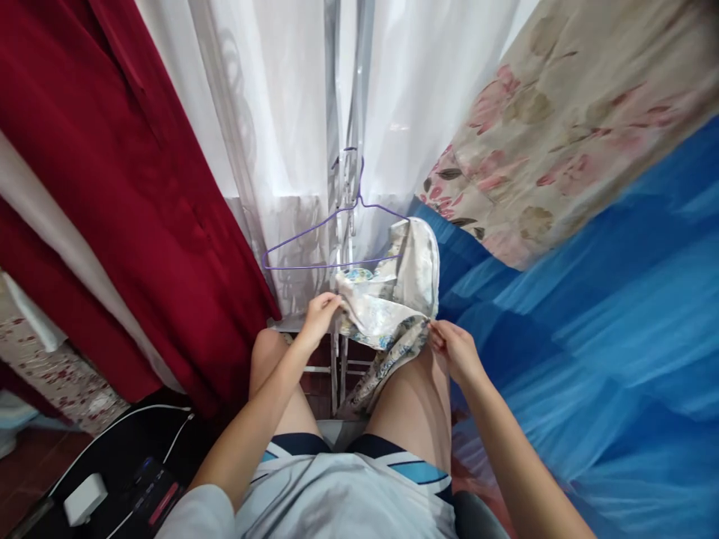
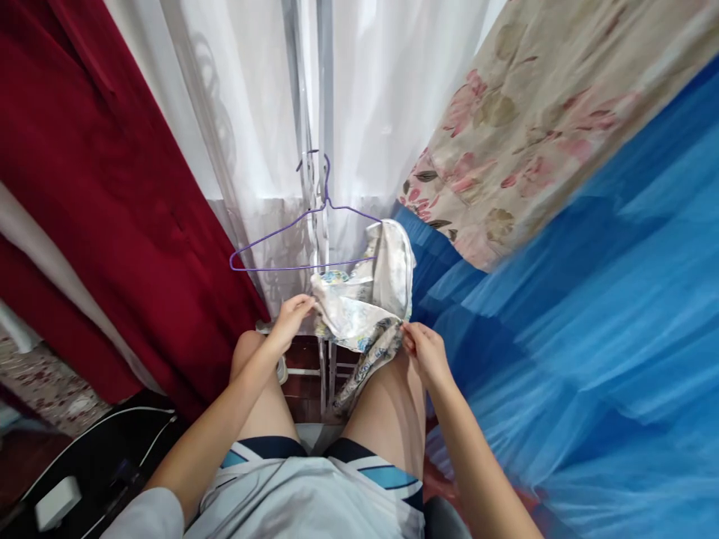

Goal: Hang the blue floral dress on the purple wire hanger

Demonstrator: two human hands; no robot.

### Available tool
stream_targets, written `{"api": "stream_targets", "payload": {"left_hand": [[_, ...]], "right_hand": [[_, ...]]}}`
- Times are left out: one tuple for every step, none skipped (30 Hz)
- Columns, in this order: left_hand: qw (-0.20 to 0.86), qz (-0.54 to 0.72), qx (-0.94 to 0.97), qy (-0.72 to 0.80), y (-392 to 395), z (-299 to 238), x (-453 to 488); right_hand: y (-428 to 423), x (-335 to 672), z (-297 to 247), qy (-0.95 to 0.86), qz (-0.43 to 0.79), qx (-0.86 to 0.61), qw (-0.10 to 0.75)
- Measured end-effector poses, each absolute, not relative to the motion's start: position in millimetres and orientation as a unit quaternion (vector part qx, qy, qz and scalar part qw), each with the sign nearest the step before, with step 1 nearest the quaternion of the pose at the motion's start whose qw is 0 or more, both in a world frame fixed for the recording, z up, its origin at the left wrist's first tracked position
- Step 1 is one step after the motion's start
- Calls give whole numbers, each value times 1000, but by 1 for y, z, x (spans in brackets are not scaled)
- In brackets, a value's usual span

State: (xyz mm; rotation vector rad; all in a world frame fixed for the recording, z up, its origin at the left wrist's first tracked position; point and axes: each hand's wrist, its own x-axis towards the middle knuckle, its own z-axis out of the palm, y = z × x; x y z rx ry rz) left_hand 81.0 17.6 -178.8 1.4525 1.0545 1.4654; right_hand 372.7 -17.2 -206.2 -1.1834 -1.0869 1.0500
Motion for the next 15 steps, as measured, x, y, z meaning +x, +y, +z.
{"api": "stream_targets", "payload": {"left_hand": [[400, 586, 572, 411, 13, -175, 91], [400, 594, 569, 404, 8, -171, 100], [401, 602, 568, 393, 2, -167, 110], [400, 609, 571, 378, -6, -163, 119], [397, 613, 581, 360, -14, -159, 128], [388, 610, 600, 341, -23, -156, 135], [375, 601, 628, 322, -32, -153, 142], [359, 584, 660, 307, -40, -150, 147], [342, 563, 690, 299, -47, -149, 151], [325, 544, 715, 297, -52, -147, 152], [311, 528, 732, 300, -55, -147, 151], [300, 516, 741, 306, -56, -147, 148], [299, 507, 746, 313, -57, -148, 144], [311, 494, 749, 315, -56, -151, 139], [338, 474, 752, 310, -56, -154, 133]], "right_hand": [[-19, 373, -216, -504, 434, -529, 528], [-22, 371, -222, -548, 413, -546, 480], [-26, 366, -224, -593, 389, -555, 435], [-31, 359, -222, -634, 369, -551, 398], [-36, 350, -217, -671, 360, -531, 372], [-41, 341, -210, -700, 362, -500, 359], [-46, 331, -201, -719, 374, -465, 357], [-51, 322, -194, -728, 394, -431, 359], [-55, 314, -187, -727, 417, -406, 366], [-58, 308, -182, -715, 436, -395, 379], [-60, 304, -179, -696, 452, -394, 395], [-61, 302, -178, -675, 467, -398, 409], [-61, 302, -179, -658, 481, -401, 417], [-60, 304, -179, -646, 492, -402, 423], [-60, 307, -180, -640, 499, -400, 425]]}}
